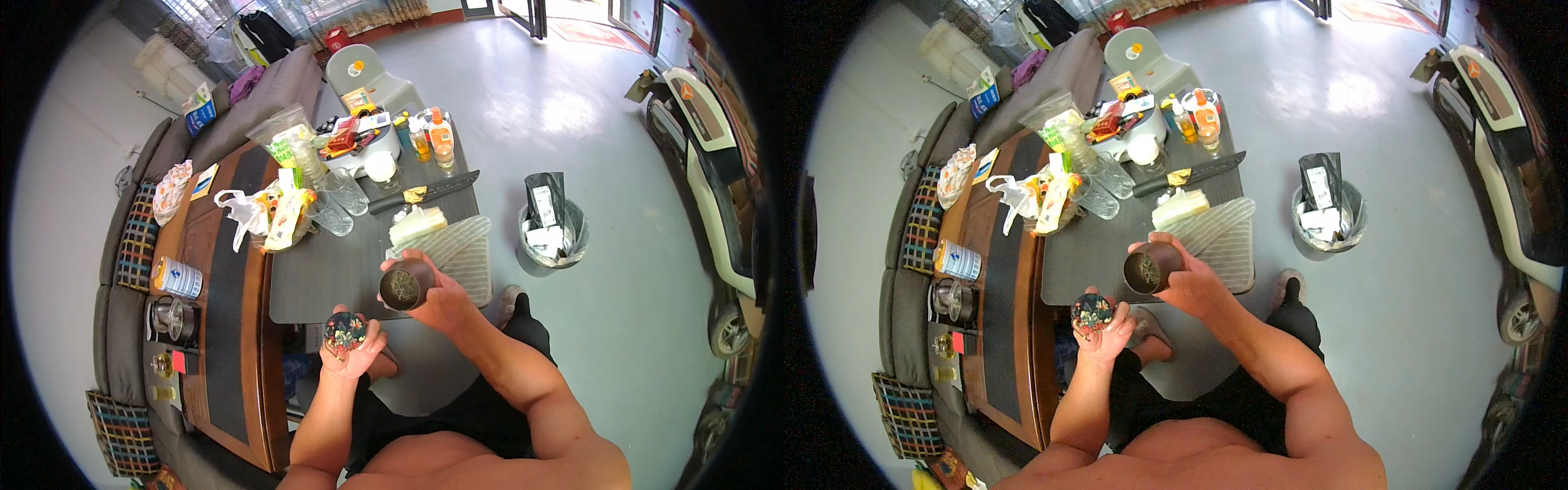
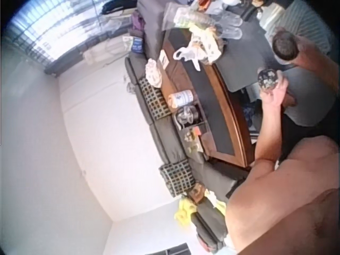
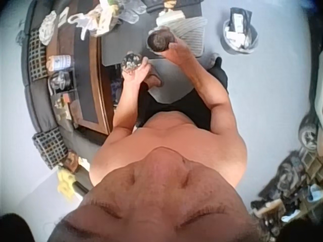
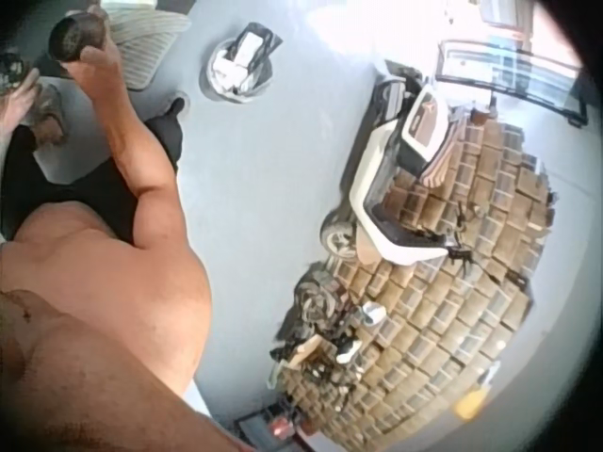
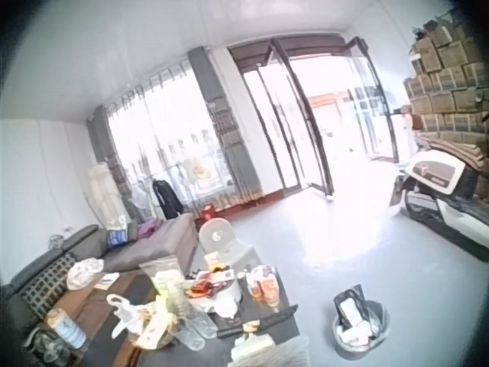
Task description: The person sits at a cluttered table and organizes various items, including a small jar, snack packets, and a cloth. They wipe the jar with the cloth, move snack packets, and rearrange items on the table.
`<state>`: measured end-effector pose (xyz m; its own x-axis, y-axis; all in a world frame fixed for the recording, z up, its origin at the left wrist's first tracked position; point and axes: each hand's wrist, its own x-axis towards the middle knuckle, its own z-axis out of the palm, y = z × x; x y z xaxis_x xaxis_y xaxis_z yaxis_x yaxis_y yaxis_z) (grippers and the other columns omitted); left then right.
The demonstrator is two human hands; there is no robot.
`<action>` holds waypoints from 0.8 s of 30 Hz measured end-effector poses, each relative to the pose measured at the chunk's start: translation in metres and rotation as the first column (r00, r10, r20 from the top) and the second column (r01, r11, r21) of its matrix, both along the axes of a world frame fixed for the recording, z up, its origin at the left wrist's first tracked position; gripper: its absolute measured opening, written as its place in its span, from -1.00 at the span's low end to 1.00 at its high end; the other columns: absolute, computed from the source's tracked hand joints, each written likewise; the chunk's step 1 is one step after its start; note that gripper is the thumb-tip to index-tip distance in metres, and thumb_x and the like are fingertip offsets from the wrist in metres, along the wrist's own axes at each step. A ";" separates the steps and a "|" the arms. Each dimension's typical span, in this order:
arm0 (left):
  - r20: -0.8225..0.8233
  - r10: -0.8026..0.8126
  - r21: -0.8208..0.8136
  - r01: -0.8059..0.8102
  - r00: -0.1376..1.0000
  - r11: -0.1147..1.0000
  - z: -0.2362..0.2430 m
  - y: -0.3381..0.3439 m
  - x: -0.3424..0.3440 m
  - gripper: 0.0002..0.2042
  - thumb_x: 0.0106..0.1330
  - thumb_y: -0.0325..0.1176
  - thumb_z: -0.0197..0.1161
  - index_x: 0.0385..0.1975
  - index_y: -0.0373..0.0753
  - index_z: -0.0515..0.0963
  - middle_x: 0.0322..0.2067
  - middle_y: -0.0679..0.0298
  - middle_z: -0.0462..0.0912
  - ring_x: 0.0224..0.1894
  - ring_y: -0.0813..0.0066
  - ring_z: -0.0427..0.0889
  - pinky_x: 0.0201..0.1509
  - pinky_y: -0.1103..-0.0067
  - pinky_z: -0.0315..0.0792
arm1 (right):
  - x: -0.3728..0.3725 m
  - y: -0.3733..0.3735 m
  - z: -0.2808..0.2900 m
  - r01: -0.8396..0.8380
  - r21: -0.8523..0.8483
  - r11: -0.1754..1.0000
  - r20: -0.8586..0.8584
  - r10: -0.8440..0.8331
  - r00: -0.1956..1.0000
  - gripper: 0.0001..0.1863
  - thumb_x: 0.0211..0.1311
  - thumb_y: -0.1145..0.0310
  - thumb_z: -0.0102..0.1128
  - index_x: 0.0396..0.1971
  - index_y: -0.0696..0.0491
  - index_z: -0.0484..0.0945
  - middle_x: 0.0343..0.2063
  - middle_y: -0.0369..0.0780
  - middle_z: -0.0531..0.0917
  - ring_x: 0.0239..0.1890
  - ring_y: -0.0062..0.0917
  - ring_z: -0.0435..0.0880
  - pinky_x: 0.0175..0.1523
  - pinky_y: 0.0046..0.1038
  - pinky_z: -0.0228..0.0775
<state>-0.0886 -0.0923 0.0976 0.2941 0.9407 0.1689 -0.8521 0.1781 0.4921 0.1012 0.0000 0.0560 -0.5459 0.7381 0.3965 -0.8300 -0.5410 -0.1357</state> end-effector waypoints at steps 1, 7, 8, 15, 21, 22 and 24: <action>-0.004 0.010 -0.008 -0.010 1.000 1.000 0.001 -0.001 0.000 -0.54 0.20 -0.28 0.49 0.11 0.04 0.55 -0.06 0.30 0.72 -0.31 0.50 0.41 -0.17 0.50 0.32 | 0.001 -0.001 0.005 -0.002 0.020 1.000 0.021 0.002 1.000 -0.20 0.10 0.40 0.54 0.32 -0.10 0.28 0.31 -0.09 0.39 0.33 -0.11 0.47 0.39 -0.04 0.34; -0.028 0.050 0.016 -0.050 0.998 0.999 0.024 -0.009 -0.014 -0.64 0.20 -0.30 0.49 -0.02 0.04 0.55 -0.15 0.33 0.68 -0.31 0.46 0.45 -0.19 0.45 0.32 | -0.007 -0.018 0.070 0.032 0.179 0.983 -0.041 -0.025 0.999 -0.16 -0.05 0.61 0.54 0.25 -0.21 0.35 0.31 -0.19 0.32 0.34 0.10 0.41 0.37 0.02 0.33; 0.000 0.034 0.037 -0.034 0.999 0.999 0.023 -0.010 -0.020 -0.65 0.21 -0.33 0.46 -0.02 0.04 0.54 -0.08 0.31 0.69 -0.29 0.43 0.43 -0.16 0.45 0.31 | -0.016 -0.019 0.078 0.043 0.169 0.985 -0.072 -0.031 0.997 -0.15 -0.07 0.62 0.54 0.24 -0.21 0.36 0.30 -0.21 0.32 0.34 0.09 0.41 0.37 0.01 0.32; -0.029 0.058 0.115 -0.054 0.998 0.992 0.038 -0.022 -0.033 -0.68 0.26 -0.23 0.48 -0.05 0.02 0.54 -0.04 0.30 0.71 -0.24 0.40 0.43 -0.12 0.43 0.28 | -0.049 -0.027 0.092 0.014 0.139 0.990 -0.247 0.021 0.969 -0.14 -0.17 0.61 0.61 0.20 -0.25 0.43 0.26 -0.25 0.36 0.28 0.05 0.44 0.34 -0.01 0.35; -0.054 0.086 0.122 -0.079 0.995 0.989 0.037 -0.029 -0.037 -0.66 0.24 -0.21 0.50 -0.07 0.01 0.51 -0.12 0.31 0.71 -0.26 0.43 0.46 -0.15 0.44 0.31 | -0.046 -0.031 0.083 -0.004 0.136 0.991 -0.173 0.028 0.985 -0.18 -0.14 0.54 0.62 0.19 -0.21 0.43 0.27 -0.22 0.37 0.24 0.04 0.48 0.30 0.02 0.38; -0.065 0.127 0.086 -0.121 0.990 0.989 0.040 -0.030 -0.034 -0.61 0.20 -0.23 0.53 -0.05 0.00 0.50 -0.18 0.32 0.69 -0.29 0.46 0.49 -0.19 0.45 0.33 | -0.044 -0.029 0.081 -0.005 0.142 0.990 -0.147 0.026 0.989 -0.21 -0.10 0.52 0.61 0.19 -0.18 0.43 0.26 -0.21 0.38 0.24 0.01 0.49 0.27 0.02 0.42; -0.150 0.203 0.048 -0.198 0.968 0.979 0.047 -0.032 -0.028 -0.60 0.21 -0.26 0.53 -0.04 -0.04 0.48 -0.25 0.32 0.66 -0.34 0.50 0.51 -0.24 0.47 0.35 | -0.037 -0.026 0.076 -0.005 0.118 0.993 0.003 0.005 1.000 -0.28 -0.02 0.48 0.57 0.18 -0.11 0.42 0.22 -0.20 0.41 0.22 -0.08 0.53 0.19 -0.02 0.50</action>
<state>-0.1164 -0.1242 0.1447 0.1249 0.9779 0.1675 -0.7828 -0.0066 0.6223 0.0638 -0.0261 0.1318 -0.5503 0.6835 0.4795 -0.8270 -0.5250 -0.2008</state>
